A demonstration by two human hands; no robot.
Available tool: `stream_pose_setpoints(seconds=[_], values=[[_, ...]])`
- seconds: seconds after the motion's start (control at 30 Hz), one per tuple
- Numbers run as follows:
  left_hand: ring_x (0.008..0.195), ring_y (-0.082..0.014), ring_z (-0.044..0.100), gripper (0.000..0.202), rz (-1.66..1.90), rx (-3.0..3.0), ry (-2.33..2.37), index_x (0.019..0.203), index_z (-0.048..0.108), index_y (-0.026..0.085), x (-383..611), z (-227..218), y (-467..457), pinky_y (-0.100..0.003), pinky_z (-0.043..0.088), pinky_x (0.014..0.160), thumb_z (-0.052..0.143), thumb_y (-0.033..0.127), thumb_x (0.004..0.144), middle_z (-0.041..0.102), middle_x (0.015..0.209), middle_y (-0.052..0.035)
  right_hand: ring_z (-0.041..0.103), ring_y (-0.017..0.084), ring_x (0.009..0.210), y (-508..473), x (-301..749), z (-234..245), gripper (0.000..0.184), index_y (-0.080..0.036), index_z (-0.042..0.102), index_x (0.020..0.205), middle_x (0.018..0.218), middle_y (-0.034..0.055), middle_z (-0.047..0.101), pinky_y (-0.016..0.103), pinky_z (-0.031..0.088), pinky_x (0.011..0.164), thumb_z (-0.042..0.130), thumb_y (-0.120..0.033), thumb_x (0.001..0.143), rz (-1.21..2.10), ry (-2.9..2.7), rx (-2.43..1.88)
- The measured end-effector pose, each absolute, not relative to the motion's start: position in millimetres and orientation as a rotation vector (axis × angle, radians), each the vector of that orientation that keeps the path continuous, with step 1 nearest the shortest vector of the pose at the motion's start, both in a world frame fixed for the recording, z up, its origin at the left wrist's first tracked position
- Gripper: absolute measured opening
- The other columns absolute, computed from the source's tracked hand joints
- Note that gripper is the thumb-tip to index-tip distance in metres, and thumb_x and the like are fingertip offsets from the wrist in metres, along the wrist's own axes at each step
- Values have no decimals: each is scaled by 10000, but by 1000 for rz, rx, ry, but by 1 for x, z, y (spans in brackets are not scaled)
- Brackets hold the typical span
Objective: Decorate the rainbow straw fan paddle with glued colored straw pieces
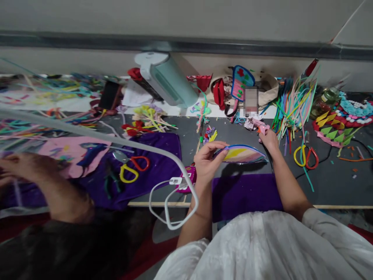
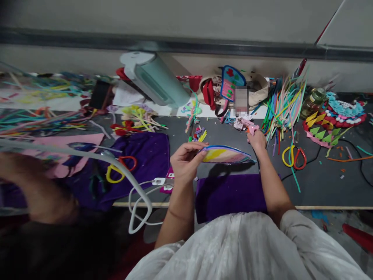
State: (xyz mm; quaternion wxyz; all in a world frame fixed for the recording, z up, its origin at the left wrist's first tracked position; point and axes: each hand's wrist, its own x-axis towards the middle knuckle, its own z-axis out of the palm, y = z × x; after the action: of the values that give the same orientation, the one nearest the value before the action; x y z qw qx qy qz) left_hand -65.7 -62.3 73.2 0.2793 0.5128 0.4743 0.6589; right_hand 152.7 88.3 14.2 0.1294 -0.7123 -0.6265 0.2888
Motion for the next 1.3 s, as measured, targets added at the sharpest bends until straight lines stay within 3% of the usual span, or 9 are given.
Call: stream_pose_setpoints(seconds=[0.3,0.47,0.67,0.73,0.8,0.9,1.0,1.17,1.3], values=[[918,-180,727,168,1781,1382,1210,898,743,200,-64,70,-58,-329,596,883,843,285,793,749,924,-55,669,201,802,87,156,5,448,-127,489,1238,923,80,708,294,483,753,555,-392,882,734,-1493,-1707],[919,-189,732,185,1732,1387,1212,879,747,195,-60,74,-58,-334,601,875,853,310,780,751,910,-63,655,218,849,82,164,21,479,-127,585,1178,964,101,705,331,518,782,613,-409,792,732,-1434,-1547],[921,-192,742,201,1709,1352,1190,876,753,197,-59,78,-58,-334,609,868,873,306,758,764,915,-67,492,115,519,59,190,60,481,-219,615,1164,759,-27,663,254,428,476,692,-465,758,1126,-1320,-1088],[915,-198,742,202,1700,1359,1169,866,755,197,-59,79,-57,-357,613,890,878,312,754,765,897,-67,447,92,496,43,200,81,448,-216,652,1147,820,6,711,244,382,443,735,-456,778,1170,-1366,-970],[914,-203,741,193,1702,1373,1144,867,760,198,-59,78,-57,-379,613,913,877,304,755,764,883,-67,481,99,522,23,209,100,369,-217,707,1055,944,51,757,265,426,464,761,-473,795,1179,-1439,-904],[931,-206,741,187,1698,1386,1108,902,768,202,-58,78,-55,-387,612,920,870,278,765,765,904,-71,578,146,575,-7,217,117,264,-225,763,938,859,49,767,297,507,521,772,-464,826,1141,-1541,-885],[928,-210,745,211,1672,1384,1105,902,770,196,-57,79,-55,-381,617,904,881,295,753,766,911,-79,655,183,615,-29,220,121,256,-243,793,947,781,30,765,319,560,559,790,-467,822,1101,-1626,-952],[930,-213,751,242,1667,1361,1120,879,768,193,-54,84,-55,-387,618,930,901,327,727,770,881,-73,750,250,835,-44,221,128,236,-255,811,962,931,49,802,399,639,767,788,-453,836,1057,-1802,-929],[924,-206,749,246,1661,1373,1097,905,775,193,-53,85,-56,-407,613,969,900,311,729,776,894,-70,756,238,816,-48,222,140,257,-245,805,992,950,50,805,362,639,744,784,-451,841,1071,-1840,-942]])
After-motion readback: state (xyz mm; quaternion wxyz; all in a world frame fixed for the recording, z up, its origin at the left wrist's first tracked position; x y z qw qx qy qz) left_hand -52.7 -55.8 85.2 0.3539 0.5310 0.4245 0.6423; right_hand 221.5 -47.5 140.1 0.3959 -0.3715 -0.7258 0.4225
